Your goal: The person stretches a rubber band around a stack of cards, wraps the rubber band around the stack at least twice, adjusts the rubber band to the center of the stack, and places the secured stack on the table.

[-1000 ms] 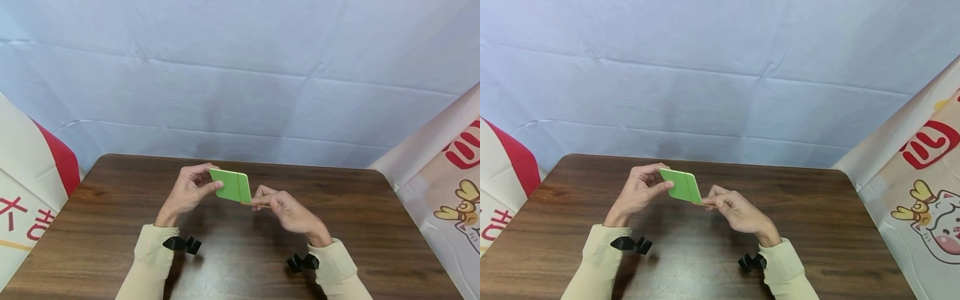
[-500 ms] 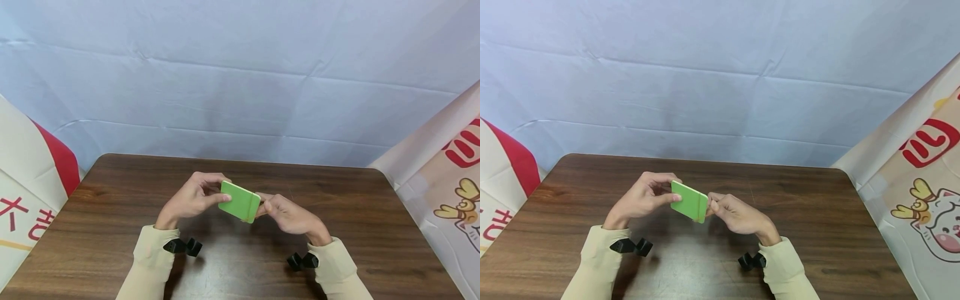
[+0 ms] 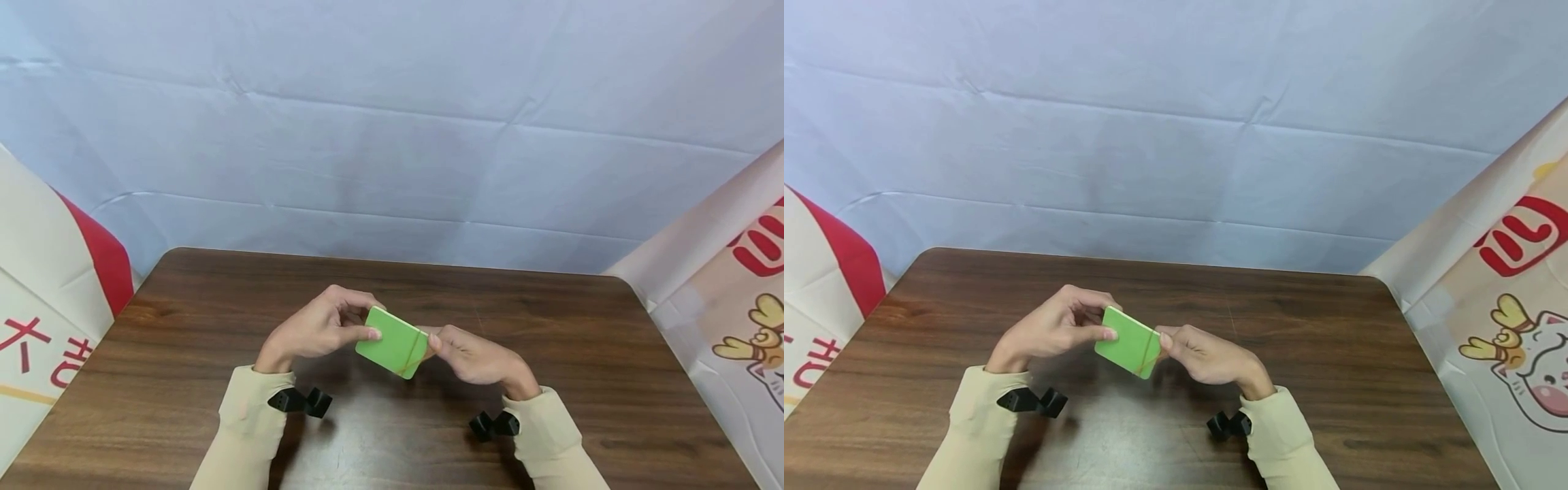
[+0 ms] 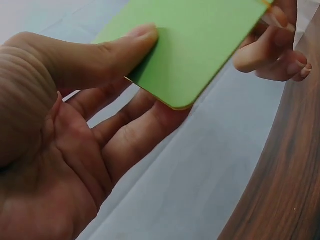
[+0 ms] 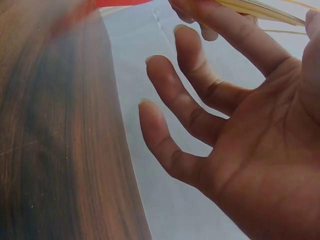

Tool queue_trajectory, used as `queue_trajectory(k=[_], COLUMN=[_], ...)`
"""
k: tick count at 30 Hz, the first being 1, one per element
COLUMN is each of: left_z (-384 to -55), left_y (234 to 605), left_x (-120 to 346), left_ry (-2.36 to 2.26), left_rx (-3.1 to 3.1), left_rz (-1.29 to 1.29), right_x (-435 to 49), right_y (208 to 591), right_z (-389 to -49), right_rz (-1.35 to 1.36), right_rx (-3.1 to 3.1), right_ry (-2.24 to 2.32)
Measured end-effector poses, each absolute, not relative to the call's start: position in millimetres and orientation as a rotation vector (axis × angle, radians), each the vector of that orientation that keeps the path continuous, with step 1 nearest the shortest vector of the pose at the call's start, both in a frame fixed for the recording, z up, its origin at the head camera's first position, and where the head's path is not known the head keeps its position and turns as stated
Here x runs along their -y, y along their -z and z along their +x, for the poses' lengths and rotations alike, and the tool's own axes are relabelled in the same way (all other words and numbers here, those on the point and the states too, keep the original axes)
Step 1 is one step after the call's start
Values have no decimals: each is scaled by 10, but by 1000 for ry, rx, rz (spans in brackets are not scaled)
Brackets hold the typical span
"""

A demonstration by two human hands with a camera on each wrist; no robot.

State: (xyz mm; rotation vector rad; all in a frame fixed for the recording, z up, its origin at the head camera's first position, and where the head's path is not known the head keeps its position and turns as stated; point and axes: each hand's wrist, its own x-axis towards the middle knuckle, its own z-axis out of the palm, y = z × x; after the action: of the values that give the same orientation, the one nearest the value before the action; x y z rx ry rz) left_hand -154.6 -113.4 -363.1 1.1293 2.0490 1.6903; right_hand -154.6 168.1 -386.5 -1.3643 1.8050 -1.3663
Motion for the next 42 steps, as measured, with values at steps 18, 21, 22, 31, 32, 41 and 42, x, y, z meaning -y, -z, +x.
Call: queue_trajectory(k=[18, 21, 22, 31, 32, 41, 42], left_z=[-1510, -1507, -1507, -1515, -1514, -1529, -1530], left_y=[3582, 3590, 3594, 3633, 3634, 3659, 3657], left_x=[1092, 1078, 1073, 1039, 1037, 1011, 1006], left_ry=[-1542, -1551, -1551, -1547, -1540, -1522, -1521], left_rx=[-2141, -2181, -2203, -2337, -2356, -2424, -2429], left_rz=[1175, 1162, 1155, 1149, 1152, 1165, 1166], right_x=[-1681, -1690, -1695, -1710, -1710, -1719, -1720], right_y=[3828, 3826, 3826, 3814, 3813, 3811, 3814], right_z=[-1507, -1512, -1515, -1546, -1547, -1563, -1569], right_rz=[-1293, -1210, -1176, -1048, -1044, -972, -971], right_rx=[-1904, -2011, -2053, -2200, -2209, -2276, -2284], right_ry=[1360, 1377, 1378, 1381, 1383, 1401, 1404])
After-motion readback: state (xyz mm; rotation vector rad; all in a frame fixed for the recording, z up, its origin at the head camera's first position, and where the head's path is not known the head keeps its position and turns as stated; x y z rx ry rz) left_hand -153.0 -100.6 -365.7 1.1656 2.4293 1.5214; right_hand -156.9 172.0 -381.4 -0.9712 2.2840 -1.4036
